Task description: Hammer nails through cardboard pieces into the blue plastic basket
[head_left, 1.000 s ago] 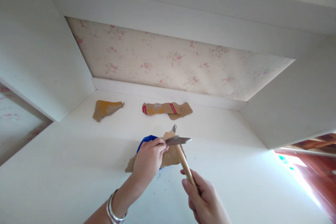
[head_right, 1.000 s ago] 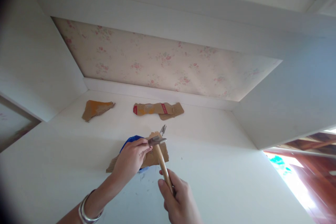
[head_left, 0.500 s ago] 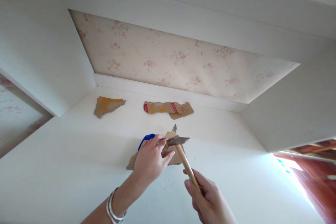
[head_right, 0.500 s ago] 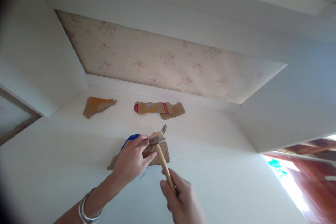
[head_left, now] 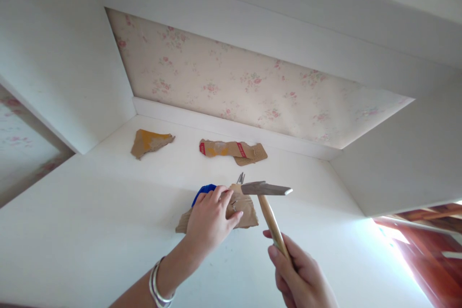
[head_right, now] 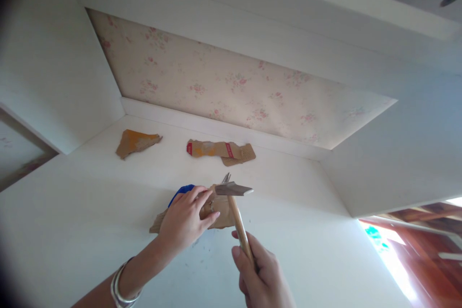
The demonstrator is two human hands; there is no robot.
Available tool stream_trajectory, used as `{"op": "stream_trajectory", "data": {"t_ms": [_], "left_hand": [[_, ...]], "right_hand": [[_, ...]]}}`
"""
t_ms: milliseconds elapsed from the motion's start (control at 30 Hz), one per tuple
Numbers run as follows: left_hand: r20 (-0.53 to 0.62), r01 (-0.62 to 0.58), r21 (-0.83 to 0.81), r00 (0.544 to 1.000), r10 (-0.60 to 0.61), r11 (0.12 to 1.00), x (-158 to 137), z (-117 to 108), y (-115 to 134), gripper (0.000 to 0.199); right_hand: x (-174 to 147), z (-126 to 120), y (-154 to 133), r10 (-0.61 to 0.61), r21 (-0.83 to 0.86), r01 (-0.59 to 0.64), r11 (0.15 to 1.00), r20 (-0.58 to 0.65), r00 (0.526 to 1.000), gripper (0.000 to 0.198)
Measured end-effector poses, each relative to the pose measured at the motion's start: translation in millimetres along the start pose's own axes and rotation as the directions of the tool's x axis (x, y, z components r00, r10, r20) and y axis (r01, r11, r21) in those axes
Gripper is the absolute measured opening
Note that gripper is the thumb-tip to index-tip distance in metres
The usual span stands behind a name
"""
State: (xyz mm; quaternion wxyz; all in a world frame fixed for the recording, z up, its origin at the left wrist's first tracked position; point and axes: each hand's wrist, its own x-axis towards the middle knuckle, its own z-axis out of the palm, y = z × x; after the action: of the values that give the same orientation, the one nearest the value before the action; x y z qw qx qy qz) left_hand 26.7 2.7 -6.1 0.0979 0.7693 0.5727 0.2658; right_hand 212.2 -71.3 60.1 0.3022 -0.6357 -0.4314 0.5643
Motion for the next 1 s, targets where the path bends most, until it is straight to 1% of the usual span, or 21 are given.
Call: {"op": "stream_trajectory", "data": {"t_ms": [100, 167, 300, 333, 467, 533, 667, 733, 800, 867, 933, 1000], "left_hand": [[-0.006, 0.003, 0.005, 1.000, -0.003, 1.000, 0, 0, 0, 0.046], [-0.010, 0.005, 0.006, 1.000, -0.005, 1.000, -1, 0, 0, 0.048], [-0.012, 0.011, 0.003, 1.000, -0.011, 1.000, -1, 1, -1, 0.043], [-0.010, 0.010, 0.001, 1.000, -0.010, 1.000, -1, 1, -1, 0.043], [-0.015, 0.015, 0.003, 1.000, -0.015, 1.000, -1, 2, -1, 0.052], [-0.022, 0.014, 0.005, 1.000, -0.014, 1.000, -1, 3, -1, 0.055], [-0.026, 0.013, 0.000, 1.000, -0.013, 1.000, -1, 3, -1, 0.055], [-0.024, 0.017, 0.001, 1.000, -0.017, 1.000, -1, 3, -2, 0.054], [-0.024, 0.017, 0.001, 1.000, -0.017, 1.000, -1, 4, -2, 0.053], [-0.025, 0.016, 0.002, 1.000, -0.016, 1.000, -2, 4, -2, 0.054], [-0.012, 0.016, 0.003, 1.000, -0.016, 1.000, -1, 3, -1, 0.055], [0.014, 0.019, 0.006, 1.000, -0.019, 1.000, -1, 1, 2, 0.055]], "right_hand": [[1, 0, -4, 0.039, -0.022, -0.038, 0.999, 0.019, 0.999, 0.066], [0, 0, -6, 0.028, -0.009, -0.028, 1.000, 0.019, 0.999, 0.065], [-1, 0, -8, -0.026, 0.043, 0.029, 0.999, -0.071, 0.997, 0.068], [-1, 1, -7, -0.022, 0.043, 0.025, 0.999, -0.069, 0.997, 0.068], [2, 5, -3, 0.043, -0.005, -0.042, 0.999, 0.028, 0.999, 0.065], [2, 6, -1, 0.046, -0.001, -0.046, 0.999, 0.015, 0.999, 0.066], [3, 7, 4, 0.000, 0.059, 0.004, 0.998, -0.069, 0.998, 0.070], [5, 8, 6, 0.016, 0.030, -0.015, 0.999, -0.042, 0.999, 0.067], [7, 9, 8, 0.058, -0.014, -0.058, 0.998, 0.014, 0.998, 0.066], [8, 10, 7, 0.077, -0.018, -0.076, 0.997, 0.041, 0.996, 0.066], [5, 9, 4, 0.059, 0.011, -0.060, 0.998, 0.029, 0.998, 0.067], [1, 8, -1, 0.021, 0.055, -0.020, 0.998, -0.013, 1.000, 0.068]]}}
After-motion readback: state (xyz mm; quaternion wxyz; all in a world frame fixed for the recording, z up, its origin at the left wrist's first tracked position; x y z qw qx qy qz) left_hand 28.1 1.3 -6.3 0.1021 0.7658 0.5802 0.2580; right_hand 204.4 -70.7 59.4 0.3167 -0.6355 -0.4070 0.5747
